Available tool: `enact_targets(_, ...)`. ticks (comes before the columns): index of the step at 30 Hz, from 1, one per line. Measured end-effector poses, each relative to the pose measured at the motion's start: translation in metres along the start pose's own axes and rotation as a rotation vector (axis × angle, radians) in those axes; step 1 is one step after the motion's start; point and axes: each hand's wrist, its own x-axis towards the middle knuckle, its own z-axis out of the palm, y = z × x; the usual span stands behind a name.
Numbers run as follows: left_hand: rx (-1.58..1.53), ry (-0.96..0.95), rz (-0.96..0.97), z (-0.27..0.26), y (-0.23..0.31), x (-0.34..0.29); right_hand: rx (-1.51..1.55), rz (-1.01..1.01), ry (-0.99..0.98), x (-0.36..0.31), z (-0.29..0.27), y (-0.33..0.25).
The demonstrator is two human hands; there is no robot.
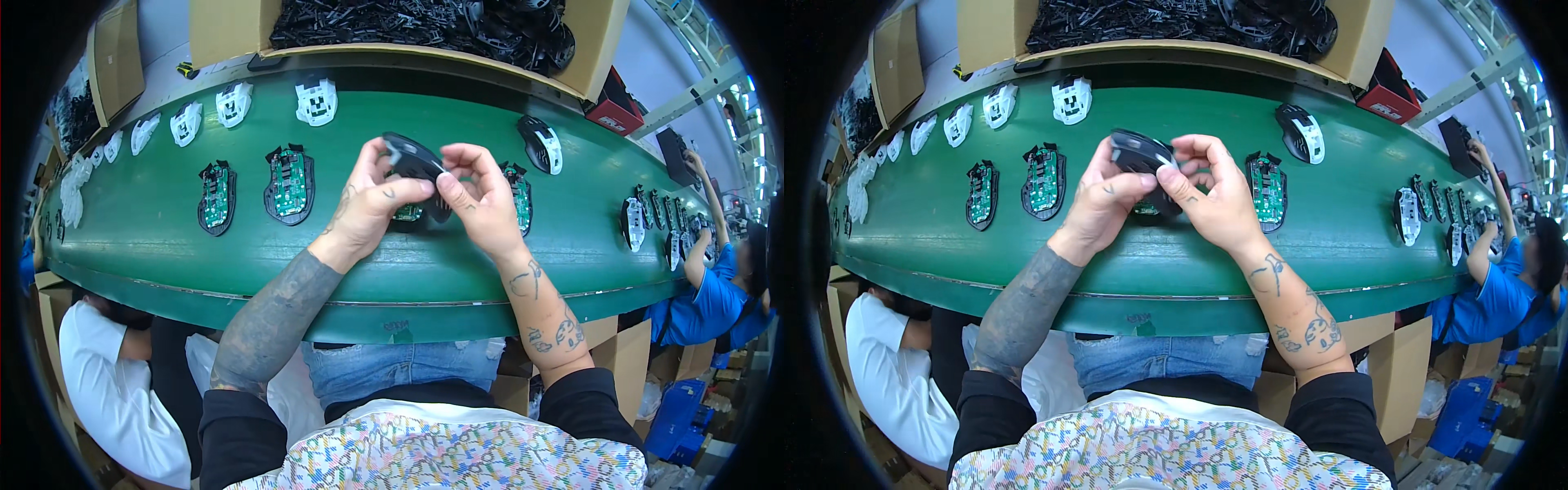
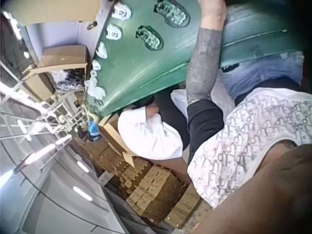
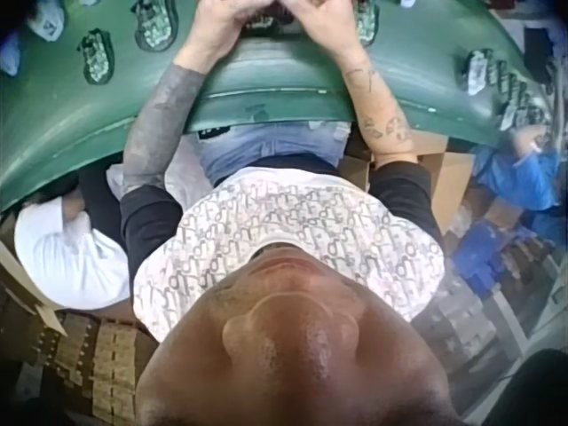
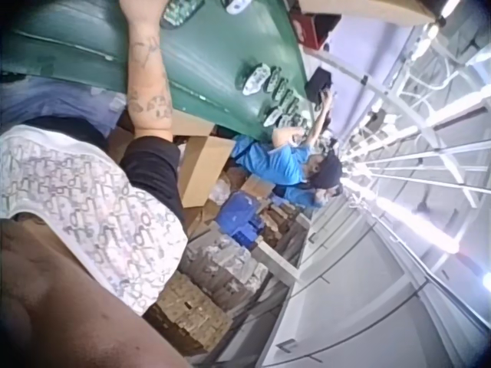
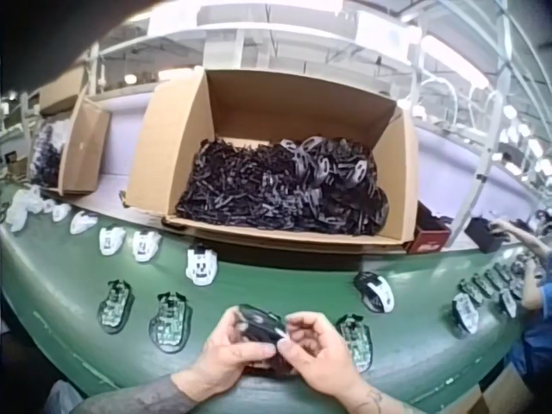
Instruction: The person assembles small electronic devices on a green workbench. They pick up white plastic casings and black internal components, fit them together by hand, and place the completed units on the table. The process is repeated for multiple units in a repetitive assembly line manner.
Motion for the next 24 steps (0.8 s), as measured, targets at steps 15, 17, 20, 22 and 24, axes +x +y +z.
enact_targets(15, 0.306, 0.044, 0.088, -0.014, 0.018, 0.002, 0.175, 0.227, -0.12, 0.006, -0.003, -0.016)
enact_targets(17, 0.279, 0.025, 0.068, -0.013, 0.024, 0.004, 0.215, 0.249, -0.125, 0.01, -0.004, -0.019)
enact_targets(20, 0.286, -0.016, 0.13, -0.028, 0.025, 0.007, 0.26, 0.168, -0.123, 0.007, 0.002, -0.012)
enact_targets(22, 0.314, -0.008, 0.16, -0.033, 0.022, 0.008, 0.273, 0.169, -0.165, 0.009, 0.004, -0.007)
enact_targets(24, 0.271, 0.005, 0.17, -0.035, 0.019, 0.01, 0.313, 0.161, -0.197, 0.01, 0.004, -0.007)
